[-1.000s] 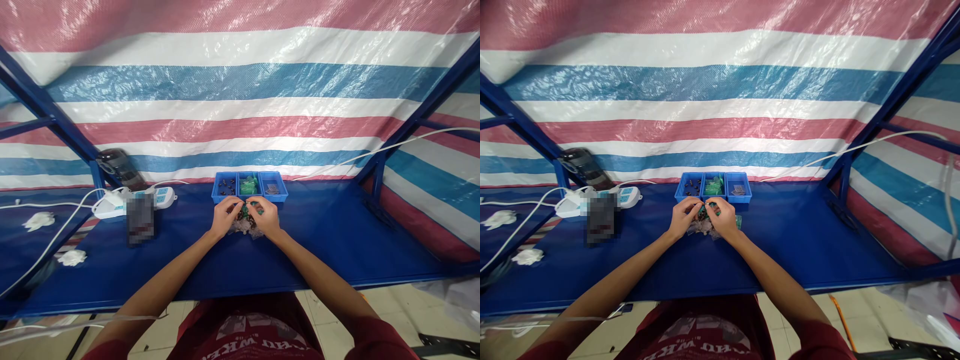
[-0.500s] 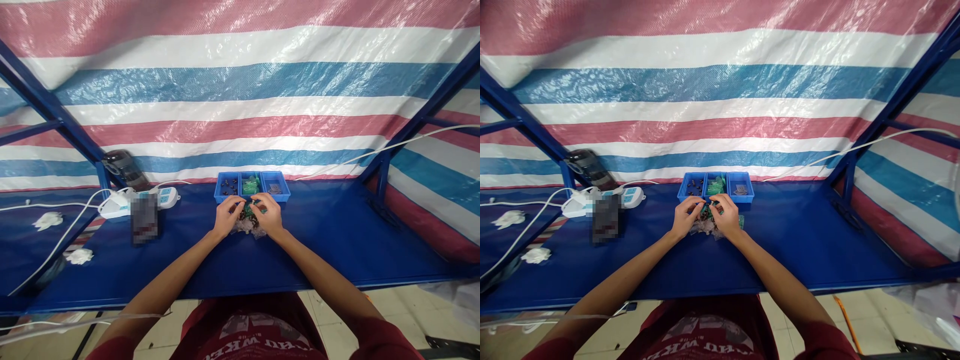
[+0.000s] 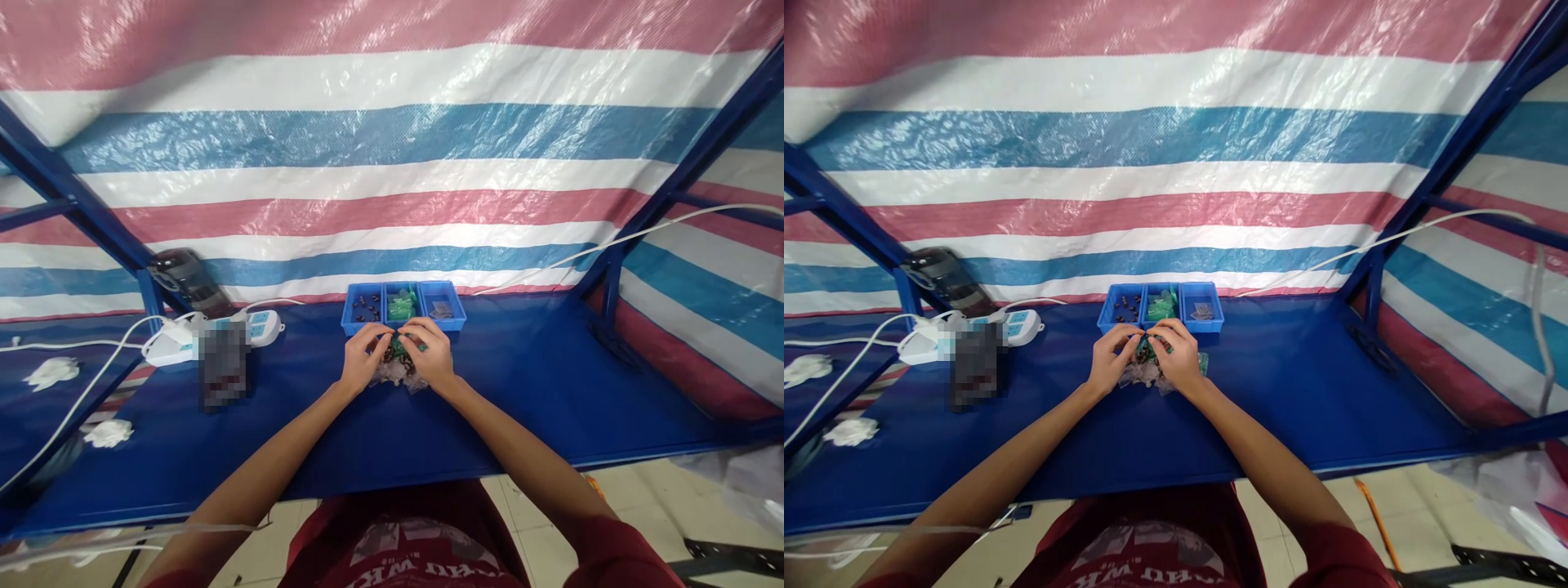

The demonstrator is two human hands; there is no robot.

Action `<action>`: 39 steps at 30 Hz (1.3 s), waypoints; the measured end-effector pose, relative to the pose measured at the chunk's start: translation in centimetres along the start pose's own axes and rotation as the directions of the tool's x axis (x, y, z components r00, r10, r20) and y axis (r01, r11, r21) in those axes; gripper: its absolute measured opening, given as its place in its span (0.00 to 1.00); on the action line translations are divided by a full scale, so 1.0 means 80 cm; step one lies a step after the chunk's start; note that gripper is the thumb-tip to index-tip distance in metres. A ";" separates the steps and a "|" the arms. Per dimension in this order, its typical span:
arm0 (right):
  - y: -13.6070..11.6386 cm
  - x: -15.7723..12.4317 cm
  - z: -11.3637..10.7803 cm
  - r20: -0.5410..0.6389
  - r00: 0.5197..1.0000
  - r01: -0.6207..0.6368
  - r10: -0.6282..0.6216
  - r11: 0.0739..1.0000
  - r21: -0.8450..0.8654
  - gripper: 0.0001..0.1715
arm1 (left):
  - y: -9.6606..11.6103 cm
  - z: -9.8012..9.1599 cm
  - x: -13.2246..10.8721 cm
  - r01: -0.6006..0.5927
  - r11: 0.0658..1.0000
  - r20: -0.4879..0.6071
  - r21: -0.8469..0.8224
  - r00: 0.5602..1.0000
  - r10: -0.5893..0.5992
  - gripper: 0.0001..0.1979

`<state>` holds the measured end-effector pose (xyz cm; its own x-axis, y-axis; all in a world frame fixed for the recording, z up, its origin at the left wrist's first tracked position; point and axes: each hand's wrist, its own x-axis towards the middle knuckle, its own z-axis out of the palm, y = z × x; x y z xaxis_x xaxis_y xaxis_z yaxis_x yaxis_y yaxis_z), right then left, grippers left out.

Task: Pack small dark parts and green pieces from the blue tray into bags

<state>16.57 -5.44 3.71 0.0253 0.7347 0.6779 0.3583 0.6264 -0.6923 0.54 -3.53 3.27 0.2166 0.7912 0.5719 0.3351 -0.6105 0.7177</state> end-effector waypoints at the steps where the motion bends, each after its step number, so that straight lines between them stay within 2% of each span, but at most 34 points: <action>1: 0.000 0.000 0.001 -0.004 1.000 -0.005 0.005 1.000 0.000 0.09 | 0.000 -0.001 0.000 0.000 1.000 0.000 -0.001 1.000 0.000 0.09; 11: -0.001 0.001 0.004 -0.008 0.999 -0.048 0.049 0.999 0.023 0.08 | 0.001 -0.002 0.000 -0.028 0.999 0.006 0.016 1.000 0.028 0.09; 18: 0.001 0.001 0.003 0.011 1.000 -0.029 0.029 1.000 0.002 0.08 | 0.002 -0.002 -0.001 -0.045 0.999 0.002 0.025 0.999 0.045 0.09; 24: 0.006 -0.002 0.005 0.029 0.999 -0.032 0.031 0.999 0.039 0.11 | 0.001 -0.002 -0.002 -0.070 0.997 0.010 0.018 0.998 0.069 0.09; 32: 0.000 0.001 0.003 0.060 0.990 -0.131 0.131 0.991 -0.008 0.12 | 0.000 -0.002 -0.001 -0.056 0.998 0.006 0.033 0.998 0.055 0.11; 39: -0.005 0.001 -0.002 0.121 0.988 -0.085 0.095 0.993 -0.080 0.19 | 0.001 -0.001 -0.001 -0.080 0.996 0.010 0.033 0.997 0.080 0.10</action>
<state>16.60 -5.66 4.06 -0.0543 0.8168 0.5744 0.4282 0.5387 -0.7256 0.48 -3.67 3.33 0.2518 0.7402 0.6234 0.3469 -0.6704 0.6559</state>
